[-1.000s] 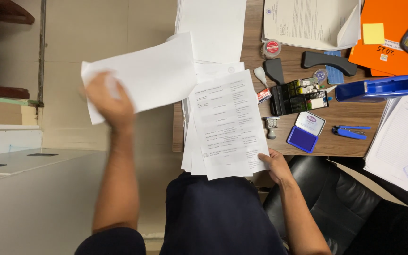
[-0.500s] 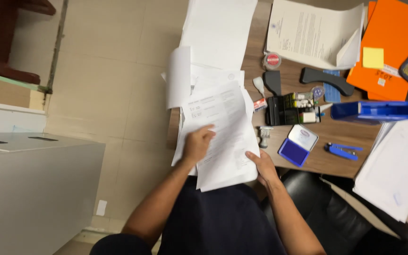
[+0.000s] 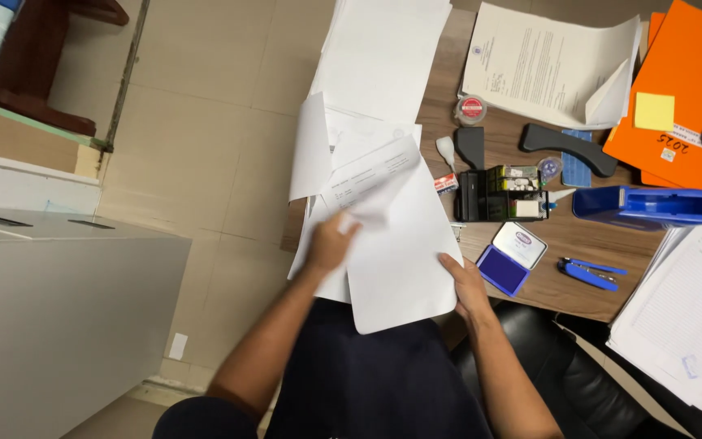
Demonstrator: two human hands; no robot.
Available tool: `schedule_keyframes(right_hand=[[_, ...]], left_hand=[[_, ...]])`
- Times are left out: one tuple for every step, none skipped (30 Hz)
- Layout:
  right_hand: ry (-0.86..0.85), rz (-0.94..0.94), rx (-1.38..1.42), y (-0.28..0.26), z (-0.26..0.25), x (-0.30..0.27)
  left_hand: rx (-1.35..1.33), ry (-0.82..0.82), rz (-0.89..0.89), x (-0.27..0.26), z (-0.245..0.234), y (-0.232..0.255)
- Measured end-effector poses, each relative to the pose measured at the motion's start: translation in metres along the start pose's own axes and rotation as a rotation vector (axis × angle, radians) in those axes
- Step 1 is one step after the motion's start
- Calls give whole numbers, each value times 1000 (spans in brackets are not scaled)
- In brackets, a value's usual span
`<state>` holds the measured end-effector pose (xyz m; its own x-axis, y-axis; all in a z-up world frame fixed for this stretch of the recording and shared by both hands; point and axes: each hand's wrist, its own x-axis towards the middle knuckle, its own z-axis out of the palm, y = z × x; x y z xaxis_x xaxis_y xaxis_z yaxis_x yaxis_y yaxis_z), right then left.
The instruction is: Manually stamping a series of registration and program sheets with a rubber stamp.
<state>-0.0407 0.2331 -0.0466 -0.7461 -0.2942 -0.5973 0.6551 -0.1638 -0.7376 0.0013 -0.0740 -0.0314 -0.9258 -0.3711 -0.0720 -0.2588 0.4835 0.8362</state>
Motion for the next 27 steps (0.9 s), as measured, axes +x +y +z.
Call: schedule_keyframes(right_hand=[[-5, -4, -1, -15, 6, -3], [30, 38, -73, -27, 9, -11], [64, 80, -144, -39, 13, -19], [66, 78, -145, -40, 12, -17], [83, 91, -227, -42, 11, -16], [100, 108, -311, -42, 10, -15], [101, 109, -314, -39, 6, -14], [98, 95, -335, -37, 4, -12], [95, 81, -356, -35, 2, -9], [92, 82, -359, -34, 2, -9], [99, 75, -339, -34, 1, -8], [106, 67, -318, -32, 1, -7], [102, 67, -319, -32, 0, -8], [108, 64, -285, -32, -1, -8], [115, 60, -250, -31, -2, -9], [114, 59, -249, -33, -1, -8], [124, 60, -228, -34, 1, -8], [137, 62, -209, -34, 0, -9], [139, 62, -208, -34, 0, -9], [140, 61, -197, -33, -1, -10], [140, 59, -186, -33, -2, -11], [144, 56, -186, -33, -3, -9], [135, 50, -168, -34, -5, -9], [128, 45, -149, -33, -7, -9], [134, 44, -148, -34, -6, -11], [136, 47, -144, -36, -6, -13], [138, 49, -140, -37, -5, -15]], left_hand=[[0, 6, 3, 18, -29, -6], [58, 132, 31, 31, -55, -12], [117, 259, 60, 44, -82, -18], [114, 259, 61, 53, -104, -16], [198, 308, -5, 62, -128, -14], [282, 356, -75, 69, -150, -14], [279, 356, -78, 76, -161, -14], [279, 370, -212, 82, -175, -14], [277, 381, -347, 88, -189, -15], [277, 384, -350, 91, -196, -14], [394, 470, -292, 95, -203, -14], [512, 553, -231, 98, -211, -14], [514, 556, -234, 94, -204, -13], [660, 659, -57, 92, -198, -11], [803, 757, 124, 90, -191, -9], [804, 757, 125, 84, -170, -7], [698, 690, 298, 79, -148, -5], [587, 613, 466, 72, -125, -3], [585, 611, 467, 64, -101, -9], [532, 394, 393, 55, -77, -15], [476, 176, 319, 46, -52, -20], [473, 175, 323, 46, -48, -15], [558, 108, 239, 45, -44, -10], [643, 38, 153, 43, -40, -4], [640, 35, 157, 46, -41, -9], [721, 14, 108, 49, -41, -13], [801, -7, 58, 51, -41, -17]])
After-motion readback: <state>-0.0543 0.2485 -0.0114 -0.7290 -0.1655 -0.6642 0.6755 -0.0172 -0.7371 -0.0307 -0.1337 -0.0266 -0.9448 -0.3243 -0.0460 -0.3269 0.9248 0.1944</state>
